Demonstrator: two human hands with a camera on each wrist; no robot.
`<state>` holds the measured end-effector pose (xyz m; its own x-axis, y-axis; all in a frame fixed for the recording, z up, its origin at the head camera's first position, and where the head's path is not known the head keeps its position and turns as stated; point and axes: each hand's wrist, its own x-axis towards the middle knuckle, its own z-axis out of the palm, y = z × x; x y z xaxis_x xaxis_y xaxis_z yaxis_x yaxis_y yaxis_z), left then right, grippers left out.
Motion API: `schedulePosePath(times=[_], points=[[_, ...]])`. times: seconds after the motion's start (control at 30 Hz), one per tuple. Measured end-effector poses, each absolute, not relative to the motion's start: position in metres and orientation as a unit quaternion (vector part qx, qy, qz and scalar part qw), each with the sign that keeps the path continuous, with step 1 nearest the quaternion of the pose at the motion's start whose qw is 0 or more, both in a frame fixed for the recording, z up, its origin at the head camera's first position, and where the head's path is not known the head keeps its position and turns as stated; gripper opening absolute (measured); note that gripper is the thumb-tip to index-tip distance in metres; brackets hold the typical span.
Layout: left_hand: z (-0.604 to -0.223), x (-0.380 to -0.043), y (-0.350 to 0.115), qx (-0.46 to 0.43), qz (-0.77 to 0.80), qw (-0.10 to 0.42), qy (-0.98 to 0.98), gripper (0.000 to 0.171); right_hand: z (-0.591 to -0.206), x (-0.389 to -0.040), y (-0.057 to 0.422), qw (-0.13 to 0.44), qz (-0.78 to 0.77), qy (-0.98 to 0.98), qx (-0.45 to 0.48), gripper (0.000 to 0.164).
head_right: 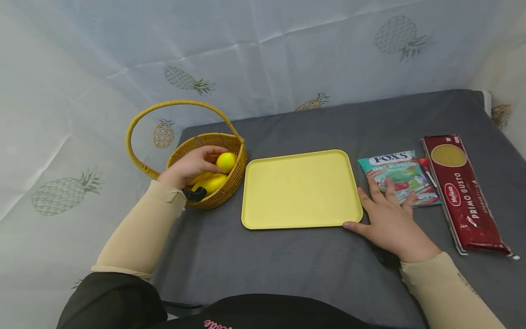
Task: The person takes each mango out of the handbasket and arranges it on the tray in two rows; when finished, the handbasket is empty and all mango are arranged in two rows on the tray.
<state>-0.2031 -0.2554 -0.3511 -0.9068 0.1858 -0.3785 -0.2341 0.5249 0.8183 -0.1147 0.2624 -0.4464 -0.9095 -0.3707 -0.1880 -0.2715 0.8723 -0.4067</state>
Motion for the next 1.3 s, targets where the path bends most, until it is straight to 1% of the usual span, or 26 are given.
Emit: schedulePosePath(times=[0.23,0.47,0.63,0.87,0.97,1.13,1.2,1.3], points=[[-0.355,-0.206,-0.251,-0.027,0.494,0.191,0.848,0.060,-0.446,-0.113,0.265,0.136,-0.189,0.959,-0.165,0.122],[-0.355,-0.208,-0.242,-0.050,0.543,0.163,0.822,0.061,-0.447,-0.109,0.271,0.134,-0.189,0.960,-0.157,0.123],[-0.351,-0.209,-0.238,-0.064,0.598,0.132,0.788,0.057,-0.448,-0.106,0.277,0.131,-0.190,0.961,-0.154,0.122],[-0.337,-0.201,-0.226,-0.032,0.664,0.102,0.740,0.054,-0.450,-0.104,0.282,0.128,-0.190,0.962,-0.151,0.121],[-0.334,-0.196,-0.216,-0.008,0.695,0.100,0.712,0.050,-0.450,-0.104,0.283,0.127,-0.190,0.962,-0.151,0.121],[-0.335,-0.185,-0.192,0.034,0.728,0.120,0.674,0.042,-0.449,-0.106,0.277,0.119,-0.193,0.961,-0.158,0.120],[-0.338,-0.181,-0.182,0.043,0.735,0.131,0.664,0.042,-0.448,-0.108,0.271,0.116,-0.198,0.960,-0.163,0.118],[-0.344,-0.179,-0.167,0.046,0.739,0.147,0.656,0.047,-0.448,-0.111,0.262,0.114,-0.205,0.957,-0.171,0.117]])
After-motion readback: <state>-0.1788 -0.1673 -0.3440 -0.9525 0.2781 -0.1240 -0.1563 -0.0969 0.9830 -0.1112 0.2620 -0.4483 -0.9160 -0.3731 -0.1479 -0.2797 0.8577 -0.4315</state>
